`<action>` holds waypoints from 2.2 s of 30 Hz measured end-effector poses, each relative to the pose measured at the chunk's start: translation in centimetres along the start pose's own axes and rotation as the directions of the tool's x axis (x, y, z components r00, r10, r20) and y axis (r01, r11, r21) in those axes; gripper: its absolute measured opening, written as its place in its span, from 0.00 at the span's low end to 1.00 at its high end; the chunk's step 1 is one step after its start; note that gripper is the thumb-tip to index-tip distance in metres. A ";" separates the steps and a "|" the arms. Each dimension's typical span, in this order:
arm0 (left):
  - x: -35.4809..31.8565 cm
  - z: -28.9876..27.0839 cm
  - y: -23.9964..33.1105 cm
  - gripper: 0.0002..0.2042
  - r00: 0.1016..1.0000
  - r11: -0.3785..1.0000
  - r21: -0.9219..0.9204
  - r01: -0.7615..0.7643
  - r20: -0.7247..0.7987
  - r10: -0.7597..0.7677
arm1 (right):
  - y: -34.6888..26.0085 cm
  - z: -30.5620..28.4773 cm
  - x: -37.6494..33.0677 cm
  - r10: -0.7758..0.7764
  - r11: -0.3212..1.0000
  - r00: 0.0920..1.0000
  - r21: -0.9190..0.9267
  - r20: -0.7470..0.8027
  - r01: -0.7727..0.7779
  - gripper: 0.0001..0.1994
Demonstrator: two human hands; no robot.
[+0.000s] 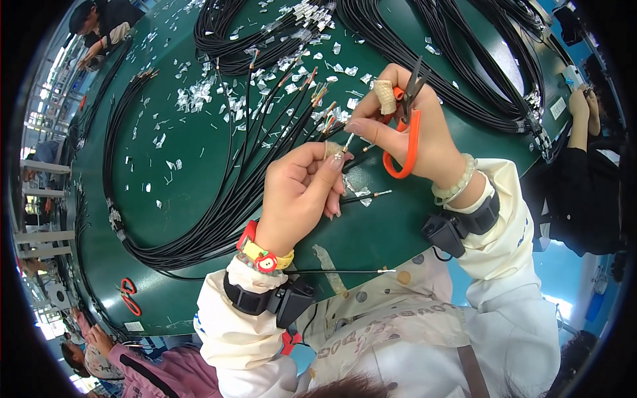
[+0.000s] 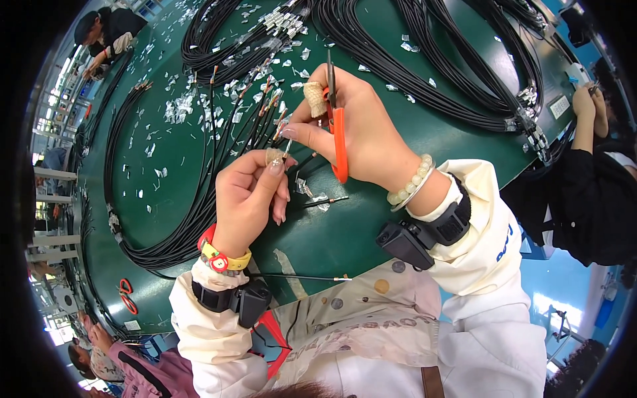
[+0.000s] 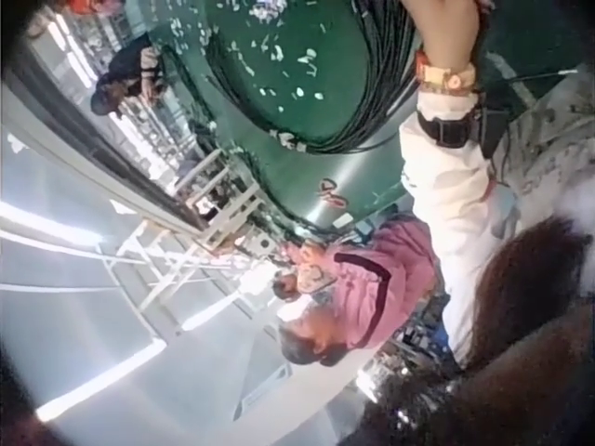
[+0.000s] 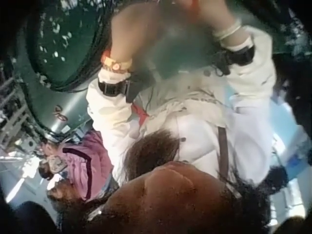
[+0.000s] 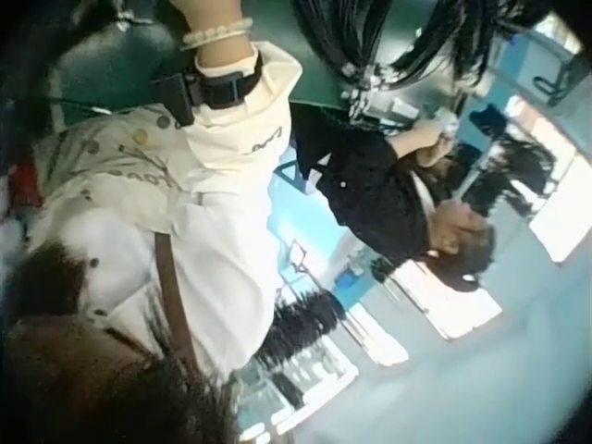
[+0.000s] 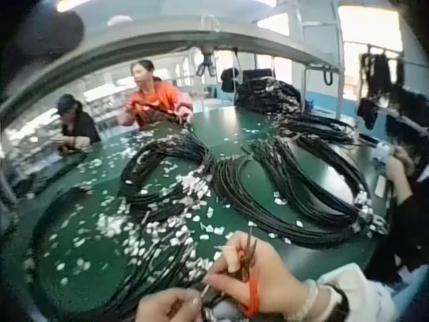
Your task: The person picks up a wire from a bundle, uses shears to strip the insulation from the end, and then trims the exposed wires. They repeat this process for several wires, handling each one individually before setting it back down.
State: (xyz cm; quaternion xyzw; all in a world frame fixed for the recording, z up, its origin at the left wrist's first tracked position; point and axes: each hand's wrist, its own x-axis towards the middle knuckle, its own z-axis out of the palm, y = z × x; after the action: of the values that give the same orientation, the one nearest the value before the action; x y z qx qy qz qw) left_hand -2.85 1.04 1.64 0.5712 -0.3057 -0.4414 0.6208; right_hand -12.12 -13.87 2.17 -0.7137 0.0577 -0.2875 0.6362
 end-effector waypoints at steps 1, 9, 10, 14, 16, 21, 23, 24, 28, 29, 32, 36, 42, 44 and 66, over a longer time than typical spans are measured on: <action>0.0 0.1 -0.1 0.06 0.999 0.998 0.048 -0.030 -0.012 0.031 | 0.1 0.1 0.0 0.004 1.000 1.000 -0.002 0.001 -0.004 0.17; 0.2 -0.3 0.1 0.11 0.999 0.996 -0.070 0.049 0.005 -0.049 | 0.1 0.4 -0.3 -0.099 0.991 0.995 -0.086 -0.010 0.098 0.17; 0.3 -0.5 0.4 0.11 0.997 0.993 -0.094 0.076 0.023 -0.074 | 0.1 0.3 -0.3 -0.162 0.980 0.986 -0.115 0.021 0.164 0.17; 0.4 -1.6 0.5 0.13 0.971 0.939 -0.280 0.197 0.186 -0.149 | 0.4 0.1 -0.4 -0.293 0.944 0.952 -0.133 0.085 0.302 0.17; 0.4 -1.9 0.5 0.13 0.953 0.903 -0.351 0.248 0.256 -0.163 | 0.6 0.3 -0.3 -0.313 0.946 0.947 -0.060 0.079 0.318 0.17; 0.1 -1.4 0.4 0.10 0.968 0.955 -0.240 0.173 0.220 -0.120 | 0.4 0.3 -0.2 -0.267 0.960 0.962 -0.074 0.054 0.270 0.17; 0.0 -0.4 0.1 0.08 0.989 0.997 0.074 0.032 0.142 -0.042 | 0.2 0.4 -0.2 -0.212 0.972 0.974 -0.087 0.077 0.218 0.16; 0.1 -0.2 -0.2 0.08 0.989 0.997 0.074 0.033 0.145 -0.044 | 0.3 0.3 -0.3 -0.184 0.977 0.979 -0.094 0.089 0.192 0.16; 0.0 0.2 -0.5 0.07 0.996 0.986 0.149 -0.077 -0.031 0.082 | 0.4 0.4 -0.3 -0.200 0.980 0.972 -0.002 0.121 0.201 0.16; 0.0 0.1 -0.5 0.07 0.996 0.992 0.106 -0.074 -0.047 0.080 | 0.4 0.4 -0.3 -0.200 0.979 0.972 -0.001 0.122 0.202 0.16; 0.1 -0.1 -0.5 0.07 0.994 0.997 0.019 -0.070 -0.078 0.071 | 0.7 0.4 -0.2 -0.236 0.971 0.966 -0.002 0.106 0.237 0.17; 0.1 -0.1 -0.6 0.07 0.996 0.997 -0.034 -0.073 -0.062 0.070 | 0.5 0.4 -0.1 -0.118 0.993 0.993 -0.011 0.007 0.118 0.17; -0.1 0.1 -0.4 0.08 0.992 0.994 0.057 -0.097 -0.078 0.102 | 0.2 0.6 0.1 -0.064 0.997 0.997 -0.047 -0.034 0.062 0.18; 0.0 0.0 -0.5 0.08 0.997 0.997 0.053 -0.057 -0.050 0.060 | 0.1 0.7 0.1 -0.047 0.999 0.998 -0.003 -0.040 0.047 0.19; 0.4 -0.8 0.2 0.11 0.986 0.996 -0.004 0.084 0.142 -0.083 | 1.4 0.0 0.5 -0.206 0.977 0.969 0.083 0.135 0.196 0.19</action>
State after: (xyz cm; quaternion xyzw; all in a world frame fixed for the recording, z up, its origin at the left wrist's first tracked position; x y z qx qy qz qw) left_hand -1.87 1.00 1.67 0.5477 -0.3226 -0.5081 0.5812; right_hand -11.31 -14.41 1.05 -0.7123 -0.0706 -0.3003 0.6305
